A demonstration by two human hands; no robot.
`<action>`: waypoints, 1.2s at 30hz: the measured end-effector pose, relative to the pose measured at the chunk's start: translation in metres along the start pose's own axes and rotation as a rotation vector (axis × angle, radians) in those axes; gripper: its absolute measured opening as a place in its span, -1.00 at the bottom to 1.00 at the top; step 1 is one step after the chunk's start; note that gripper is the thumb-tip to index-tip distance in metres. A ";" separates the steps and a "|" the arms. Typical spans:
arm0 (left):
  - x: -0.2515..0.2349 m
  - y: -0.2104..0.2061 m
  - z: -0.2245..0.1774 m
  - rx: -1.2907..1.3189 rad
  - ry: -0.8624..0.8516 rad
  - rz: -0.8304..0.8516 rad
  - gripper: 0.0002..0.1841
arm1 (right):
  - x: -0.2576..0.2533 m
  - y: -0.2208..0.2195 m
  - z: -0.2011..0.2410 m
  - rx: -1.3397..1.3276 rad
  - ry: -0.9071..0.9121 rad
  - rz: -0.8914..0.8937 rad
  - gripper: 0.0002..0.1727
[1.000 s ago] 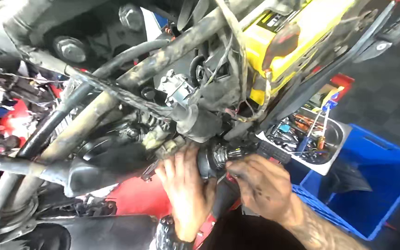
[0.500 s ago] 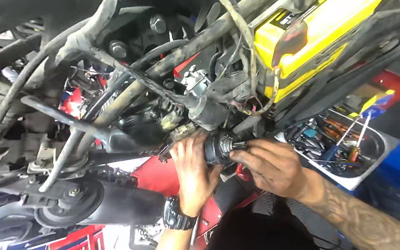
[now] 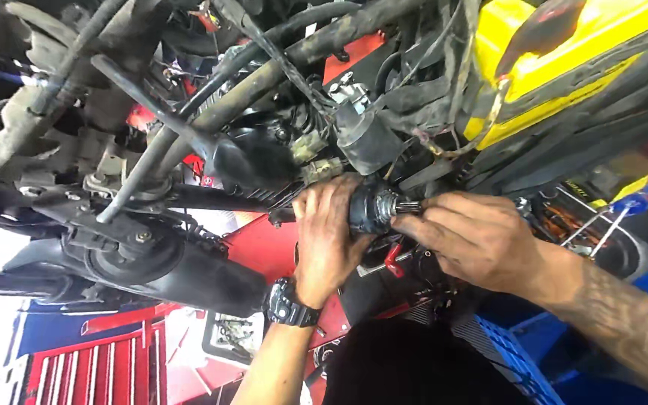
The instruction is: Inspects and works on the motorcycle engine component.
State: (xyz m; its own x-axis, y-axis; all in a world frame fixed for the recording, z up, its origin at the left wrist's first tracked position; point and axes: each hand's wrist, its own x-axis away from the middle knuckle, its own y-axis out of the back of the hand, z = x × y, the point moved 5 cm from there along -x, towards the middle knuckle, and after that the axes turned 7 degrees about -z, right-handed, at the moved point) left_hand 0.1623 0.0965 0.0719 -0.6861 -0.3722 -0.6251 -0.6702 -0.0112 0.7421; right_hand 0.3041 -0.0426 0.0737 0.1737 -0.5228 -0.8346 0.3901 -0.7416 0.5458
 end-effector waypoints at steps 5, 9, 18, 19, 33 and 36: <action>0.000 0.000 0.000 -0.001 -0.004 0.005 -0.24 | 0.012 -0.006 -0.006 0.028 0.146 -0.023 -0.70; -0.001 0.001 -0.001 -0.015 -0.001 0.015 -0.22 | 0.018 -0.011 -0.012 0.054 0.255 -0.027 -0.70; -0.001 0.000 0.001 -0.014 0.018 0.014 -0.20 | 0.011 -0.003 -0.028 0.039 0.406 0.070 -0.66; -0.001 0.000 0.001 -0.015 0.016 0.011 -0.21 | 0.012 -0.003 -0.031 0.040 0.407 0.081 -0.66; 0.021 0.016 -0.013 0.032 0.037 -0.192 -0.34 | 0.041 -0.033 0.041 -0.282 -0.747 -0.559 -0.75; 0.018 0.012 0.002 0.057 0.064 -0.111 -0.24 | 0.039 -0.045 0.047 -0.545 -1.063 -0.618 -0.80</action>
State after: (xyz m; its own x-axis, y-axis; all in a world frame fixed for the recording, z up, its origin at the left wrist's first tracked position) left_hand 0.1413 0.0918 0.0695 -0.5890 -0.4298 -0.6843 -0.7569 -0.0032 0.6535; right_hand 0.2504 -0.0496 0.0206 -0.8438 -0.4204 -0.3336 0.4998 -0.8421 -0.2029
